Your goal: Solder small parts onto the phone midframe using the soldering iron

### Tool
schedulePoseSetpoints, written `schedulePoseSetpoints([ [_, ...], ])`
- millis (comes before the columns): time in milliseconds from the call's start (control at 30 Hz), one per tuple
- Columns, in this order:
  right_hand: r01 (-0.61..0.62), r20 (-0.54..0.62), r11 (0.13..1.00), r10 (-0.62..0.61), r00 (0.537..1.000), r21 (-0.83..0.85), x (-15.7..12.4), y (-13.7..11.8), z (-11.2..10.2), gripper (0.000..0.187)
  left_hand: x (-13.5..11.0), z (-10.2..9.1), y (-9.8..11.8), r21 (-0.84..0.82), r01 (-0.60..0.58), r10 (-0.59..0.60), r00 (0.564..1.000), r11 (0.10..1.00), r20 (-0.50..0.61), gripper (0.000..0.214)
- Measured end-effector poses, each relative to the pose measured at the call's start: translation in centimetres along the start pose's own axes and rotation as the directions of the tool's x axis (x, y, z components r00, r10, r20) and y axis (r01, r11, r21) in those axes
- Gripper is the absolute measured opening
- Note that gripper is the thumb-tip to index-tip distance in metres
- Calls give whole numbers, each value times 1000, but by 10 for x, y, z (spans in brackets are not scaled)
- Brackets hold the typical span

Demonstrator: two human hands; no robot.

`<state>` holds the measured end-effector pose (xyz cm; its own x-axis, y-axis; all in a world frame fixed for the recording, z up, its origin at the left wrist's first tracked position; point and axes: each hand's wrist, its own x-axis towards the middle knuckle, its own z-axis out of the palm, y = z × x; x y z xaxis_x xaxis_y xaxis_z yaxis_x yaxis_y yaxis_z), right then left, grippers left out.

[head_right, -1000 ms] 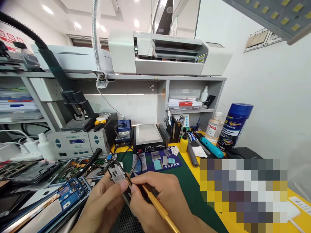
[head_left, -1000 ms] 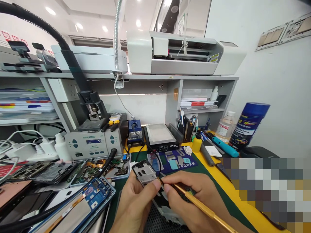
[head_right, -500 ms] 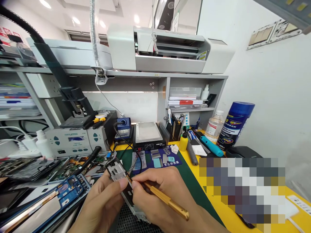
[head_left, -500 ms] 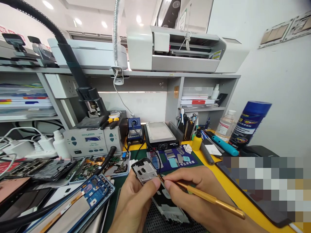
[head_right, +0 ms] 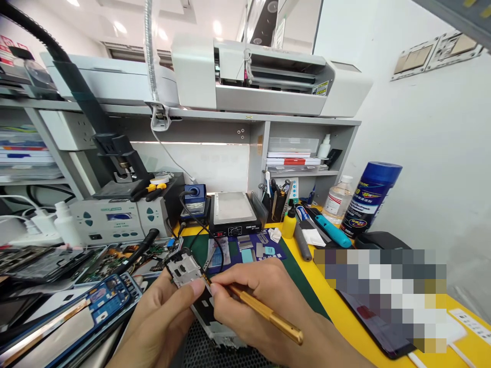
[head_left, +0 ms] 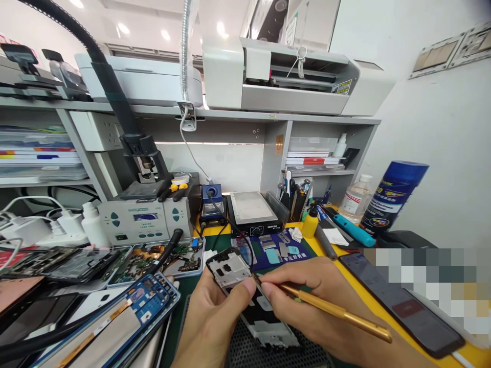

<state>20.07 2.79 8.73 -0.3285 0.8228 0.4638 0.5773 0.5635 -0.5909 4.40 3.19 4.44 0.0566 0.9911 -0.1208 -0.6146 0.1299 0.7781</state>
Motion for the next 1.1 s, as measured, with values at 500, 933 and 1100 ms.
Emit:
schedulePoseSetpoints([
  [500,-224,124,961,205,971,160,0,3,0,26,0,-2,-1,11,-9,9,1000,1000,8,88],
  [933,-464,355,836,356,864,292,4,11,-9,30,-2,0,1,68,-5,4,1000,998,17,96],
  [1100,-445,358,841,331,873,308,5,11,-10,30,-2,2,2,66,25,-25,1000,998,1,95],
])
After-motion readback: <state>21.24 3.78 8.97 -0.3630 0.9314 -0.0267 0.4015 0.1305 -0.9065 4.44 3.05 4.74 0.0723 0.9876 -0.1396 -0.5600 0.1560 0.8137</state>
